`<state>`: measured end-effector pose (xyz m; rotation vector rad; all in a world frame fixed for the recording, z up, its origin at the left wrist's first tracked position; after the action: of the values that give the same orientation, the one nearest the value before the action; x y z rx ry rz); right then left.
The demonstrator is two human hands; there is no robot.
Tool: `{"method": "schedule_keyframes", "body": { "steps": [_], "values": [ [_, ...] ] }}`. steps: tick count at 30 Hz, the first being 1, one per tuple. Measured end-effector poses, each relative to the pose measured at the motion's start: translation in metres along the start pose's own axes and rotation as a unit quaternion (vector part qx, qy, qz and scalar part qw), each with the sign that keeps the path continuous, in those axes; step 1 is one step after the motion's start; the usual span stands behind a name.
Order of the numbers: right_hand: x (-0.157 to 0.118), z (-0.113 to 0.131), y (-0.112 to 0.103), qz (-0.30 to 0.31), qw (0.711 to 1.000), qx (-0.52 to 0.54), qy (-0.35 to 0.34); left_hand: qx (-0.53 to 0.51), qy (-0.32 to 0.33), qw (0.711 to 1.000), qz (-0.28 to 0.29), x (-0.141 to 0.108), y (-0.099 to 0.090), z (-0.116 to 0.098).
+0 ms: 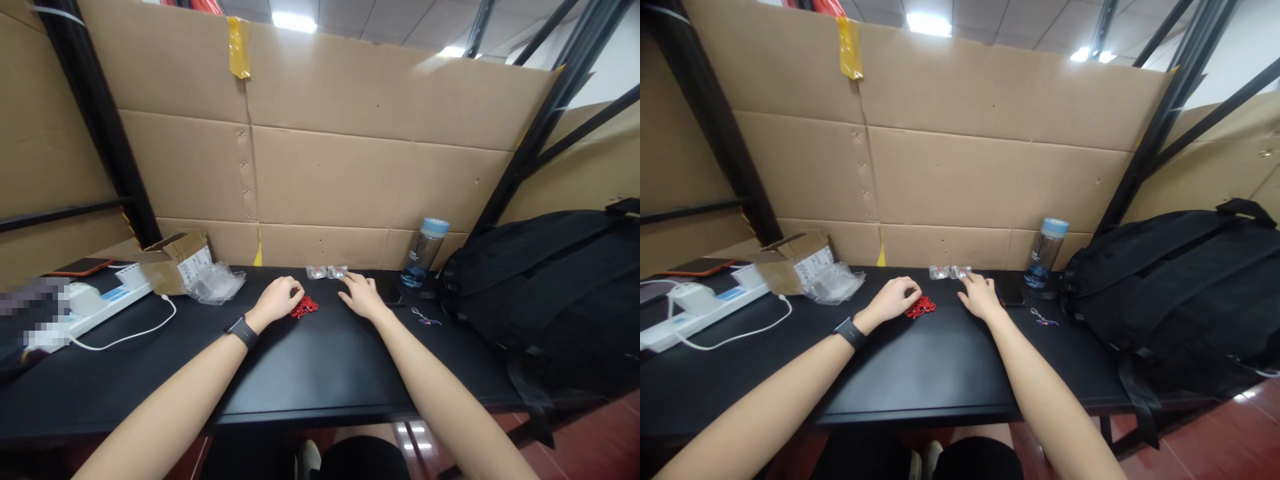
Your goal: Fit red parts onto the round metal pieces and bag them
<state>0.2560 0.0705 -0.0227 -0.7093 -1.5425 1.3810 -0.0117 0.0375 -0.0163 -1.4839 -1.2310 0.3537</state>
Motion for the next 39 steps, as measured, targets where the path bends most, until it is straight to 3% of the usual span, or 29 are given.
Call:
{"method": "schedule_keyframes", "body": {
  "steps": [4, 8, 17, 20, 27, 33, 36, 39],
  "values": [
    [0.03, 0.033, 0.023, 0.03, 0.997, -0.011, -0.064, 0.001, 0.008, 1.0, 0.009, 0.001, 0.002, -0.001],
    [0.051, 0.038, 0.029, 0.055, 0.995, 0.02, -0.08, 0.002, 0.017, 0.999, 0.028, 0.0, 0.004, -0.004],
    [0.045, 0.035, 0.031, 0.021, 0.992, 0.049, -0.117, -0.005, 0.029, 0.998, 0.054, 0.001, 0.008, -0.008],
    [0.052, 0.039, 0.032, 0.044, 0.991, 0.063, -0.107, -0.007, 0.031, 0.998, 0.053, 0.002, 0.008, -0.01],
    [0.039, 0.028, 0.011, 0.052, 0.98, 0.104, -0.161, -0.028, 0.019, 0.998, 0.051, 0.0, 0.004, -0.009],
    [0.033, 0.013, -0.006, 0.052, 0.957, 0.257, -0.124, -0.115, 0.041, 0.991, 0.049, -0.002, 0.007, -0.019],
    [0.035, 0.016, -0.015, 0.023, 0.935, 0.339, -0.102, -0.129, 0.056, 0.989, 0.054, -0.003, 0.011, -0.031],
    [0.032, 0.02, -0.03, -0.001, 0.894, 0.439, -0.084, -0.124, 0.039, 0.991, 0.041, -0.003, 0.013, -0.037]
  ]
}}
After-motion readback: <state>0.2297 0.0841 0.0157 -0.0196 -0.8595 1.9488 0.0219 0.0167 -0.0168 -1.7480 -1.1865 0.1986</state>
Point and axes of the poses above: each hand's wrist, its own x-axis towards the middle knuckle, its own y-axis out of the palm, z = x × y, the point moved 2 cm from there along x, towards the middle knuckle, and after that the axes turned 7 degrees about z, right-handed, at the moved point
